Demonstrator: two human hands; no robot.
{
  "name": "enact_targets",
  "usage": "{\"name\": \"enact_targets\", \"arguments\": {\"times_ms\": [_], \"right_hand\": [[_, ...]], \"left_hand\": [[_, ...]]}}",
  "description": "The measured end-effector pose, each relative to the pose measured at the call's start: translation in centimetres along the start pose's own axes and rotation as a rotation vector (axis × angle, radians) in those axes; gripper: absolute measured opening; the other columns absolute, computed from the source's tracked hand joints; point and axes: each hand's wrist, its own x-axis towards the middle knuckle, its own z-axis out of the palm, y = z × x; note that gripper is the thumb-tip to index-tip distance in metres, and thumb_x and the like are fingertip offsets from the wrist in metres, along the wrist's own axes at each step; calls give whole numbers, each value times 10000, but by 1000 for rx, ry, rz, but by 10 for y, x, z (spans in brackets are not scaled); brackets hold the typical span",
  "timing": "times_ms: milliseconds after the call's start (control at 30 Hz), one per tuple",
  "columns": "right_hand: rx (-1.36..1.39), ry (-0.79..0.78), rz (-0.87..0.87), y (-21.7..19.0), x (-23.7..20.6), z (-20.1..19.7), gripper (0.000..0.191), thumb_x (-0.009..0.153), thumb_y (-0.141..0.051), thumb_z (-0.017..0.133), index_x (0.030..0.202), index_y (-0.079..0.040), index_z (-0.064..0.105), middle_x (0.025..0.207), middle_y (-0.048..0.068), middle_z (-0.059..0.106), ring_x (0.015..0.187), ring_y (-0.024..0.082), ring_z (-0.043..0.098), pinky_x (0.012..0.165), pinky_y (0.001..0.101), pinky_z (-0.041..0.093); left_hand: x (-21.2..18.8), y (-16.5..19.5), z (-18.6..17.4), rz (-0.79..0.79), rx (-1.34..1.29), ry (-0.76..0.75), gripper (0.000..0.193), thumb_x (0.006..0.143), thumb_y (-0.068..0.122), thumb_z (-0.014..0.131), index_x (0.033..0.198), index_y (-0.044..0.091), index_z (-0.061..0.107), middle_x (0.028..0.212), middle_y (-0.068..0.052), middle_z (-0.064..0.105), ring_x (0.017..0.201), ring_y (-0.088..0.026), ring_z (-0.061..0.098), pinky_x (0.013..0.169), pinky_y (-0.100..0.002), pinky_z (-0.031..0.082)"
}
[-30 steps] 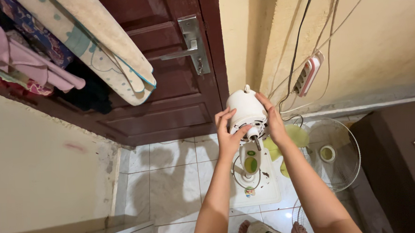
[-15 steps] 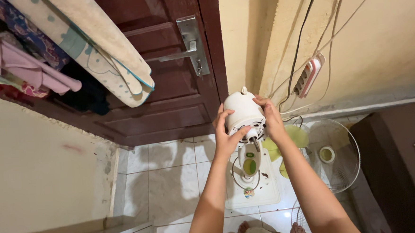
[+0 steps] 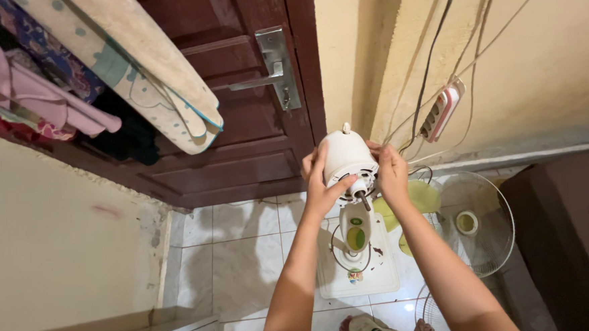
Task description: The person services a white stand fan. They hold the round motor rear cover, work on its center with their fingers, fit the cover onto the fan motor housing, then use a screwdriver to tighten screws around the cover while steadying the fan head with the other hand.
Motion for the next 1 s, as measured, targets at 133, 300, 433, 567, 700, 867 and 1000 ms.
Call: {"name": "enact_targets", "arguments": {"times_ms": [133,300,433,567,700,867,1000], "right_hand": [[106,-245,-46,7,9,-20,236,973,-138,602,1139,-35,470,1528,209,524,1398,275,523,1165,386,419],[101,-546,222,-18,10,-38,934,727,-248,832,1442,-155,238,1592,174,321,1469,296,320,1169,410,292],[136,-581,299,-38,14,-30,1152,672,-313,829,1599,-170,161,1656,116,222,1547,272,205,1217,401,209],[215,-528,250,-38,13,-22,1064,676,-272,846,1542,-107,250,1626,138,291,1531,290,267,1221,409,235],[216,-452,238,-29,10,-23,961,681,-229,865,1480,-81,353,1567,151,410,1485,303,357,1213,410,272],[207,-444,224,-32,16,-22,865,704,-211,850,1441,-74,419,1567,146,458,1486,282,399,1216,388,291],[-4,-591,272,-59,22,-30,882,721,-139,868,1455,-85,381,1560,152,414,1482,259,361,1202,389,266]], "left_hand": [[9,-5,-2,25,-93,-87,912,698,363,921,1477,103,525,1539,-220,321,1456,-362,376,1221,-445,343],[16,-2,-2,77,-261,-183,916,710,345,922,1470,79,486,1607,-221,356,1497,-353,392,1223,-445,356],[19,6,-11,111,-122,-189,899,670,317,946,1430,68,535,1570,-212,434,1436,-346,488,1175,-445,429],[21,13,-16,179,-97,-165,884,670,299,953,1421,53,556,1548,-213,483,1410,-346,534,1159,-435,457],[22,16,-14,176,-85,-138,842,676,290,955,1391,40,588,1499,-212,557,1355,-332,605,1127,-419,500],[20,18,-13,237,-70,-62,809,677,258,957,1373,29,613,1491,-220,577,1360,-336,613,1131,-419,503],[18,18,-17,173,-105,-110,803,697,288,944,1373,36,590,1473,-215,581,1339,-326,620,1122,-410,509]]}}
